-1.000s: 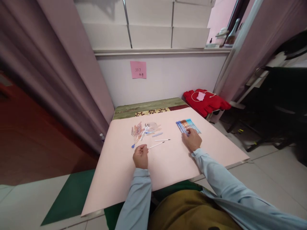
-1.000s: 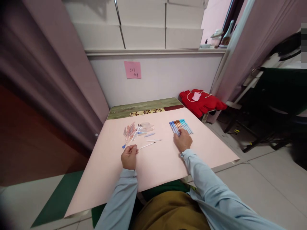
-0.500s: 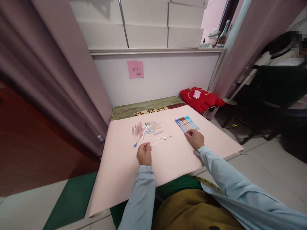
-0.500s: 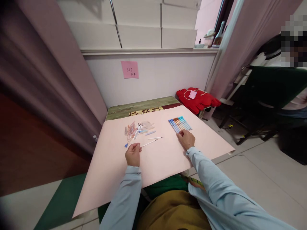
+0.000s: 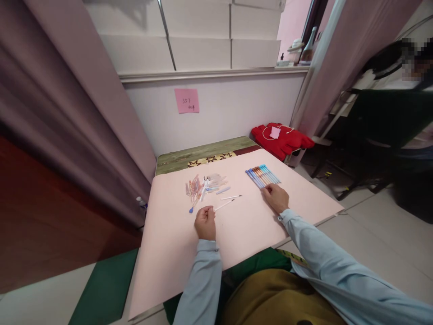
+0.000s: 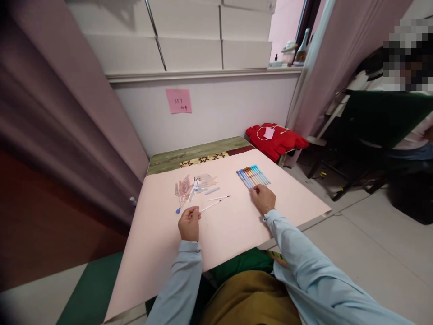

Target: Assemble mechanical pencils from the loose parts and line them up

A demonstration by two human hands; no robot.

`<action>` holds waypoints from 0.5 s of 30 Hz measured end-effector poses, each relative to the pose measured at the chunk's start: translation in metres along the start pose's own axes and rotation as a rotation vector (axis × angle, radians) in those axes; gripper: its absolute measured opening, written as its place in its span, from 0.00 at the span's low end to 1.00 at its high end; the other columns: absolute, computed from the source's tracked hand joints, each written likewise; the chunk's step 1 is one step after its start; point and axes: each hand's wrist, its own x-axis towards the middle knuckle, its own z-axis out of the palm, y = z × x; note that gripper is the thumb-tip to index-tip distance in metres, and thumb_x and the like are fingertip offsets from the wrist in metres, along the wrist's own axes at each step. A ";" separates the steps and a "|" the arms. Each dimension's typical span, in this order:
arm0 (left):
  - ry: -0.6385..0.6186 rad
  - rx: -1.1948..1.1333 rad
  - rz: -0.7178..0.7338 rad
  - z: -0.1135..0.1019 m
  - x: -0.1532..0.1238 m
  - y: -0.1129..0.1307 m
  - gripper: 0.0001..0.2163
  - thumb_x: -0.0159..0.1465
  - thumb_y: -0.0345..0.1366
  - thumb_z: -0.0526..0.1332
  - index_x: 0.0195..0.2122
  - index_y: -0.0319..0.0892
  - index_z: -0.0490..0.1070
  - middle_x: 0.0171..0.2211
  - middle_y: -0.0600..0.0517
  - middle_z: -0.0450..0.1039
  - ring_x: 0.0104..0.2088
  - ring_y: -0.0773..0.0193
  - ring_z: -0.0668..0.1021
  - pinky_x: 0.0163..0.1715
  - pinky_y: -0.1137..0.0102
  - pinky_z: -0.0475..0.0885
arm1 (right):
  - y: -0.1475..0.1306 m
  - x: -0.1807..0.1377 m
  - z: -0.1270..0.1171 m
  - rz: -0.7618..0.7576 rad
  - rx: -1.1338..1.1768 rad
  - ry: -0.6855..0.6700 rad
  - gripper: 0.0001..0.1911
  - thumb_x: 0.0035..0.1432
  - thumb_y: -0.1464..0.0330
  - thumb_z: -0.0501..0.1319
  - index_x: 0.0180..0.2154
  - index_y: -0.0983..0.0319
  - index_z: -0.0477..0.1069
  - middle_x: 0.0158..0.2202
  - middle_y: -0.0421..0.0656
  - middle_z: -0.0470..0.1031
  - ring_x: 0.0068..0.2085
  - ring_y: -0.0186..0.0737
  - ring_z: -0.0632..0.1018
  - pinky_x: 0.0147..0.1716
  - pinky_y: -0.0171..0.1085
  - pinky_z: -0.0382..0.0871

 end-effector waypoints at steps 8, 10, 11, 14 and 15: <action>0.004 0.012 -0.006 -0.002 0.000 0.000 0.13 0.56 0.45 0.64 0.33 0.40 0.75 0.27 0.50 0.75 0.27 0.64 0.78 0.30 0.69 0.77 | -0.002 0.001 0.000 -0.066 0.014 0.029 0.15 0.62 0.58 0.56 0.37 0.59 0.76 0.36 0.42 0.78 0.37 0.39 0.74 0.32 0.34 0.56; 0.000 0.017 -0.014 -0.002 0.000 0.000 0.13 0.56 0.45 0.64 0.33 0.40 0.75 0.27 0.50 0.75 0.27 0.64 0.78 0.30 0.69 0.77 | -0.009 0.008 0.000 -0.079 -0.012 0.001 0.15 0.63 0.57 0.56 0.40 0.59 0.75 0.37 0.42 0.78 0.37 0.39 0.75 0.32 0.35 0.56; -0.001 0.021 -0.016 -0.002 0.000 0.001 0.13 0.56 0.45 0.64 0.33 0.40 0.75 0.27 0.50 0.75 0.27 0.64 0.78 0.30 0.69 0.77 | -0.014 0.013 0.000 -0.074 -0.035 -0.014 0.15 0.63 0.57 0.56 0.41 0.59 0.75 0.38 0.42 0.79 0.38 0.39 0.75 0.32 0.35 0.56; 0.008 0.042 -0.013 -0.002 -0.001 0.002 0.13 0.56 0.45 0.63 0.33 0.40 0.75 0.27 0.50 0.75 0.26 0.64 0.78 0.29 0.69 0.76 | -0.031 0.029 0.004 -0.056 -0.133 -0.068 0.16 0.62 0.56 0.58 0.45 0.60 0.73 0.39 0.45 0.79 0.39 0.42 0.77 0.33 0.36 0.58; 0.008 0.050 -0.014 -0.002 -0.001 0.003 0.13 0.56 0.45 0.63 0.33 0.40 0.75 0.27 0.50 0.75 0.26 0.64 0.78 0.29 0.69 0.76 | -0.035 0.034 0.005 -0.057 -0.168 -0.086 0.16 0.61 0.57 0.58 0.45 0.61 0.73 0.40 0.46 0.79 0.39 0.44 0.77 0.33 0.36 0.59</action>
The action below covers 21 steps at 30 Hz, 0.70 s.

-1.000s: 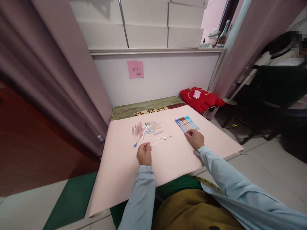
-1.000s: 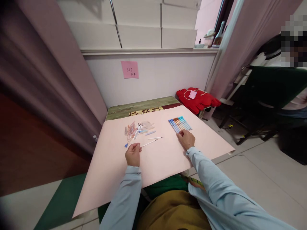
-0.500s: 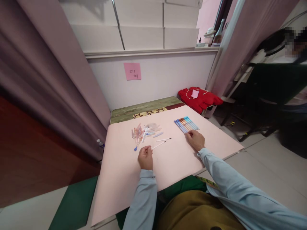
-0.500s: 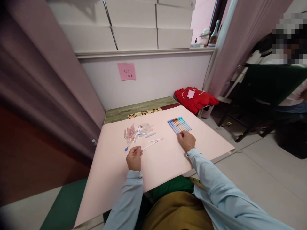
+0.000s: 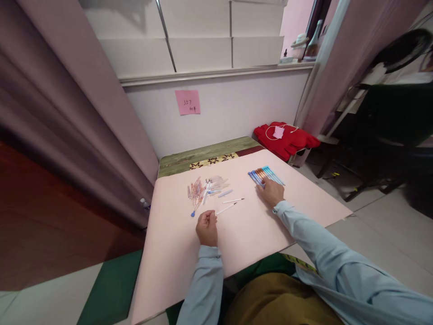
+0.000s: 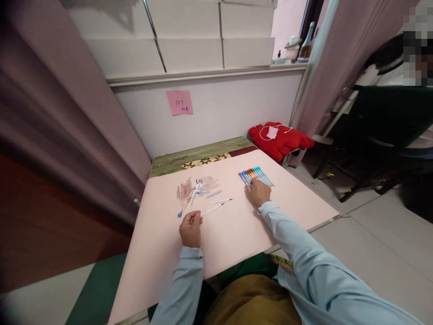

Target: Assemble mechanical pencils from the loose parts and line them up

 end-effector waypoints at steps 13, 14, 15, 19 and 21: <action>-0.015 0.030 -0.002 -0.003 -0.001 0.004 0.13 0.56 0.45 0.63 0.33 0.40 0.75 0.27 0.50 0.75 0.27 0.63 0.78 0.29 0.68 0.77 | -0.012 0.013 0.008 0.034 -0.101 -0.067 0.17 0.63 0.61 0.56 0.45 0.66 0.71 0.39 0.54 0.78 0.42 0.51 0.79 0.38 0.41 0.65; -0.017 0.033 -0.001 -0.003 -0.001 0.004 0.13 0.56 0.45 0.63 0.34 0.40 0.75 0.27 0.50 0.76 0.27 0.64 0.78 0.30 0.68 0.77 | -0.012 0.013 0.008 0.035 -0.097 -0.065 0.16 0.63 0.61 0.56 0.45 0.66 0.71 0.39 0.55 0.78 0.41 0.51 0.79 0.38 0.41 0.64; -0.020 0.038 0.000 -0.003 -0.001 0.004 0.13 0.57 0.45 0.63 0.34 0.40 0.75 0.27 0.50 0.76 0.27 0.64 0.78 0.30 0.68 0.77 | -0.012 0.013 0.008 0.031 -0.093 -0.064 0.16 0.63 0.61 0.56 0.45 0.66 0.71 0.39 0.55 0.78 0.41 0.50 0.79 0.38 0.40 0.64; -0.028 0.054 -0.009 -0.004 -0.001 0.002 0.13 0.57 0.46 0.63 0.34 0.41 0.75 0.27 0.50 0.76 0.27 0.63 0.79 0.31 0.68 0.77 | -0.011 0.012 0.008 0.017 -0.066 -0.061 0.15 0.63 0.61 0.56 0.45 0.65 0.72 0.40 0.53 0.79 0.41 0.49 0.79 0.37 0.40 0.63; -0.028 0.052 -0.021 -0.004 0.000 0.002 0.13 0.56 0.46 0.64 0.34 0.41 0.75 0.28 0.50 0.76 0.28 0.63 0.79 0.31 0.68 0.77 | -0.008 0.011 0.005 0.020 -0.051 -0.065 0.15 0.63 0.60 0.57 0.44 0.64 0.72 0.39 0.52 0.79 0.40 0.48 0.79 0.37 0.39 0.62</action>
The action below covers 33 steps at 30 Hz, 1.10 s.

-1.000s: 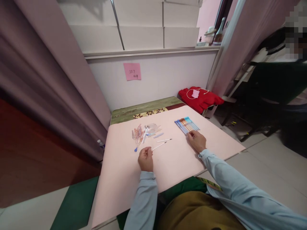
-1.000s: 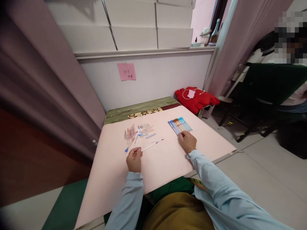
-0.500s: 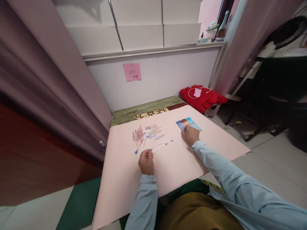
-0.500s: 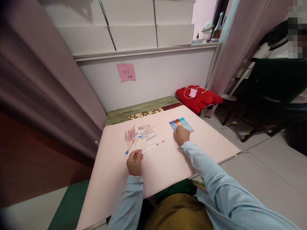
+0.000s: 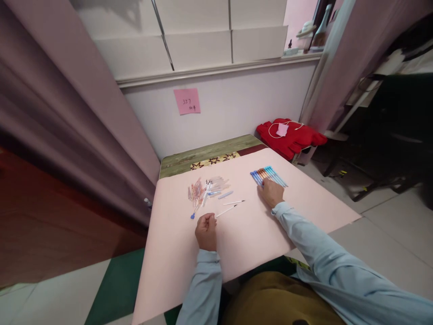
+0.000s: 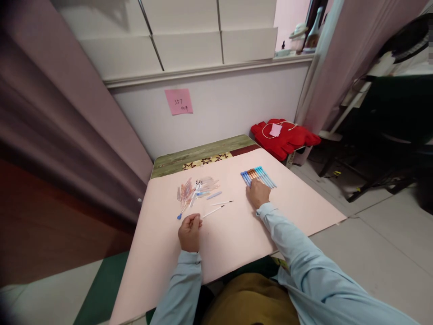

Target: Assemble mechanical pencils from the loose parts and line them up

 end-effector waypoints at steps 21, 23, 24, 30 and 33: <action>0.091 0.064 -0.032 0.005 -0.011 0.018 0.13 0.58 0.45 0.63 0.36 0.41 0.76 0.30 0.50 0.77 0.29 0.64 0.79 0.32 0.68 0.77 | -0.008 -0.006 -0.004 -0.375 0.652 -0.248 0.11 0.58 0.61 0.59 0.33 0.58 0.79 0.32 0.40 0.80 0.31 0.38 0.75 0.32 0.34 0.63; 0.089 0.078 -0.025 0.005 -0.011 0.020 0.12 0.59 0.44 0.63 0.36 0.41 0.76 0.30 0.50 0.76 0.29 0.64 0.78 0.32 0.69 0.76 | -0.024 -0.003 -0.001 -0.409 0.665 -0.284 0.10 0.58 0.63 0.60 0.34 0.58 0.79 0.33 0.41 0.80 0.32 0.38 0.76 0.33 0.34 0.64; 0.087 0.083 -0.021 0.005 -0.012 0.020 0.11 0.59 0.44 0.63 0.36 0.41 0.76 0.30 0.50 0.76 0.29 0.64 0.78 0.32 0.69 0.76 | -0.032 -0.001 0.000 -0.427 0.662 -0.293 0.10 0.58 0.63 0.60 0.34 0.58 0.79 0.33 0.41 0.80 0.32 0.38 0.76 0.34 0.34 0.64; 0.071 0.071 -0.024 0.005 -0.013 0.023 0.10 0.59 0.42 0.63 0.36 0.40 0.76 0.32 0.49 0.76 0.30 0.65 0.78 0.32 0.70 0.75 | -0.058 -0.001 0.007 -0.557 0.624 -0.283 0.08 0.58 0.66 0.60 0.34 0.58 0.79 0.32 0.41 0.79 0.32 0.37 0.75 0.32 0.33 0.61; 0.072 0.075 -0.016 0.005 -0.013 0.023 0.09 0.60 0.41 0.63 0.36 0.41 0.76 0.32 0.49 0.76 0.29 0.65 0.77 0.31 0.70 0.75 | -0.058 -0.006 0.010 -0.546 0.620 -0.281 0.08 0.58 0.66 0.60 0.33 0.58 0.79 0.31 0.40 0.79 0.31 0.36 0.75 0.32 0.33 0.61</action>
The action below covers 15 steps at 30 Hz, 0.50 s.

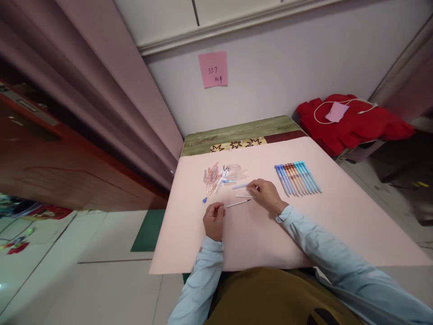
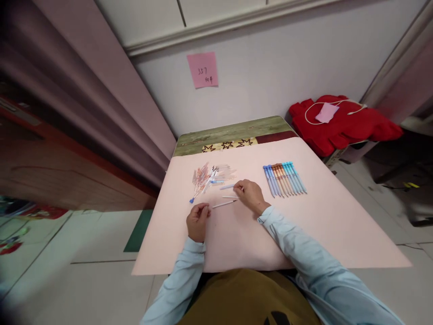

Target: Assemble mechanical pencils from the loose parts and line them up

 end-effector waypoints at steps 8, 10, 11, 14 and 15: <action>-0.001 -0.026 0.011 0.002 0.000 -0.002 0.08 0.60 0.40 0.64 0.35 0.41 0.77 0.31 0.50 0.75 0.29 0.65 0.77 0.31 0.71 0.74 | -0.017 0.029 0.002 -0.049 -0.105 -0.061 0.08 0.61 0.65 0.60 0.37 0.57 0.79 0.37 0.40 0.80 0.37 0.37 0.76 0.35 0.33 0.61; 0.004 -0.041 0.011 0.002 0.000 -0.001 0.08 0.59 0.40 0.64 0.34 0.41 0.77 0.31 0.50 0.75 0.28 0.65 0.76 0.30 0.71 0.73 | -0.027 0.042 0.009 -0.059 -0.185 -0.102 0.09 0.61 0.66 0.60 0.38 0.57 0.79 0.40 0.41 0.80 0.39 0.38 0.77 0.37 0.33 0.62; 0.007 -0.047 0.011 0.002 0.000 -0.001 0.08 0.59 0.40 0.64 0.34 0.41 0.77 0.30 0.50 0.75 0.28 0.65 0.76 0.30 0.71 0.73 | -0.032 0.048 0.013 -0.067 -0.233 -0.127 0.09 0.62 0.66 0.59 0.39 0.57 0.79 0.41 0.42 0.80 0.40 0.39 0.77 0.37 0.33 0.62; 0.007 -0.046 0.011 0.002 0.000 0.000 0.07 0.59 0.40 0.64 0.34 0.41 0.76 0.30 0.51 0.74 0.28 0.66 0.76 0.30 0.71 0.73 | -0.043 0.059 0.030 -0.104 -0.341 -0.188 0.10 0.63 0.67 0.57 0.39 0.58 0.78 0.42 0.43 0.79 0.42 0.40 0.76 0.37 0.34 0.61; 0.007 -0.041 0.012 0.002 0.000 0.000 0.07 0.60 0.40 0.63 0.34 0.41 0.76 0.30 0.51 0.74 0.27 0.66 0.76 0.30 0.71 0.73 | -0.045 0.061 0.035 -0.113 -0.357 -0.201 0.10 0.63 0.67 0.57 0.39 0.58 0.78 0.42 0.44 0.79 0.42 0.40 0.77 0.37 0.34 0.61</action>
